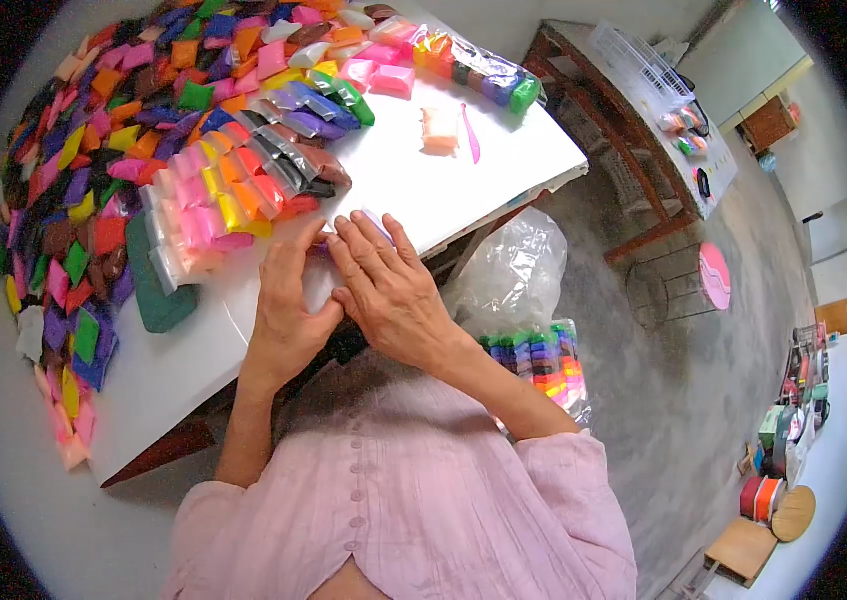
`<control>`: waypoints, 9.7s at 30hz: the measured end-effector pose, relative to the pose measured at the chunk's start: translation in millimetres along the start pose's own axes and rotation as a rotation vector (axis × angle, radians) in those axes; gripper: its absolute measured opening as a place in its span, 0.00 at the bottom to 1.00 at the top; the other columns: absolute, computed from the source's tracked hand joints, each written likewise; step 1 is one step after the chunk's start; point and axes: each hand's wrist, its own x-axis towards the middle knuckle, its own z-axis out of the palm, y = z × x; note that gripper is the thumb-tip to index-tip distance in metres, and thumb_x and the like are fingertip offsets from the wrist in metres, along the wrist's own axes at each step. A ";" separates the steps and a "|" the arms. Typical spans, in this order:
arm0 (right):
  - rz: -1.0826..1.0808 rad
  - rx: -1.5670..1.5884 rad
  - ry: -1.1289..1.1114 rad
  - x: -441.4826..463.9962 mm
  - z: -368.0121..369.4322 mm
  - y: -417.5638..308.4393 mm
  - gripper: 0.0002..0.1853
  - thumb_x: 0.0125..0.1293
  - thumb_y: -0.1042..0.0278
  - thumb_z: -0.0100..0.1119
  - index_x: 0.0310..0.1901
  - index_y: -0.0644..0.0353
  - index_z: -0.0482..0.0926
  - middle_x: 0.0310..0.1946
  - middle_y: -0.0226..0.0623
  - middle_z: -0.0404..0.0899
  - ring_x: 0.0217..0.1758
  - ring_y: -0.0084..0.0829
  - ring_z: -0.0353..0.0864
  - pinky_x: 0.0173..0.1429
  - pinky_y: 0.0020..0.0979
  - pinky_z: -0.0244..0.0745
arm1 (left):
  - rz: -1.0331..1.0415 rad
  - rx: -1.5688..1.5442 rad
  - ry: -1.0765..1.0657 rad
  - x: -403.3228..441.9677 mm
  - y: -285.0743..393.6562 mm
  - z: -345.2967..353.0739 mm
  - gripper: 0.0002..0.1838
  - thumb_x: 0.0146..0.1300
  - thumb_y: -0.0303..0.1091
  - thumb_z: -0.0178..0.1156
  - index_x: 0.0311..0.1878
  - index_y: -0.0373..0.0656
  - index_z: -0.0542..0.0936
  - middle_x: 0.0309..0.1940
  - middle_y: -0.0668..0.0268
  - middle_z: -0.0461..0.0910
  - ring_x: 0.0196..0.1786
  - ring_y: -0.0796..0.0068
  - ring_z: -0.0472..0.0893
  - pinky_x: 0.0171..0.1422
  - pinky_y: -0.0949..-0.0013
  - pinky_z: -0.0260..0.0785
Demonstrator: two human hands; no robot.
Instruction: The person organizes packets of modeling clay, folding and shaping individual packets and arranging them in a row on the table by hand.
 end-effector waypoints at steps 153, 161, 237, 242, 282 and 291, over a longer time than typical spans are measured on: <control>0.234 0.452 0.214 -16.0 -25.7 42.9 0.21 0.63 0.66 0.63 0.56 0.65 0.75 0.60 0.51 0.73 0.67 0.51 0.69 0.71 0.46 0.61 | 0.073 0.164 -0.029 12.4 -0.5 2.0 0.10 0.61 0.27 0.61 0.45 0.36 0.77 0.39 0.55 0.72 0.41 0.55 0.76 0.46 0.57 0.69; 0.055 -0.079 0.254 -14.7 -11.4 39.9 0.12 0.57 0.65 0.67 0.36 0.59 0.75 0.40 0.38 0.73 0.46 0.41 0.74 0.57 0.45 0.63 | 0.202 0.247 0.006 18.7 -2.8 23.5 0.08 0.60 0.27 0.62 0.38 0.35 0.75 0.36 0.54 0.71 0.42 0.52 0.76 0.47 0.54 0.67; 0.436 0.767 0.071 83.7 23.0 121.0 0.31 0.51 0.76 0.68 0.60 0.71 0.74 0.52 0.45 0.77 0.51 0.35 0.82 0.53 0.30 0.81 | 0.231 -0.052 0.050 17.7 5.4 39.0 0.09 0.58 0.19 0.62 0.43 0.32 0.78 0.47 0.52 0.76 0.47 0.53 0.79 0.54 0.58 0.73; 0.430 0.753 0.096 84.5 24.6 117.2 0.30 0.52 0.78 0.66 0.60 0.71 0.74 0.53 0.46 0.77 0.52 0.35 0.83 0.52 0.31 0.82 | 0.243 -0.079 0.068 17.6 4.6 35.6 0.09 0.59 0.21 0.62 0.44 0.33 0.79 0.47 0.52 0.77 0.50 0.51 0.79 0.57 0.58 0.73; -0.100 -0.232 0.371 68.0 -39.7 11.2 0.21 0.49 0.72 0.69 0.47 0.60 0.81 0.40 0.34 0.84 0.32 0.35 0.77 0.34 0.35 0.76 | 0.126 0.050 0.087 -2.6 -19.9 -17.3 0.03 0.57 0.26 0.61 0.33 0.40 0.76 0.31 0.57 0.74 0.37 0.53 0.77 0.42 0.54 0.70; 0.157 -0.413 0.033 4.7 0.1 4.8 0.38 0.60 0.47 0.63 0.65 0.68 0.70 0.66 0.47 0.68 0.65 0.43 0.68 0.69 0.54 0.58 | 0.014 0.152 0.050 -2.5 -10.4 -11.5 0.04 0.62 0.29 0.62 0.36 0.39 0.78 0.34 0.57 0.74 0.37 0.53 0.77 0.43 0.55 0.69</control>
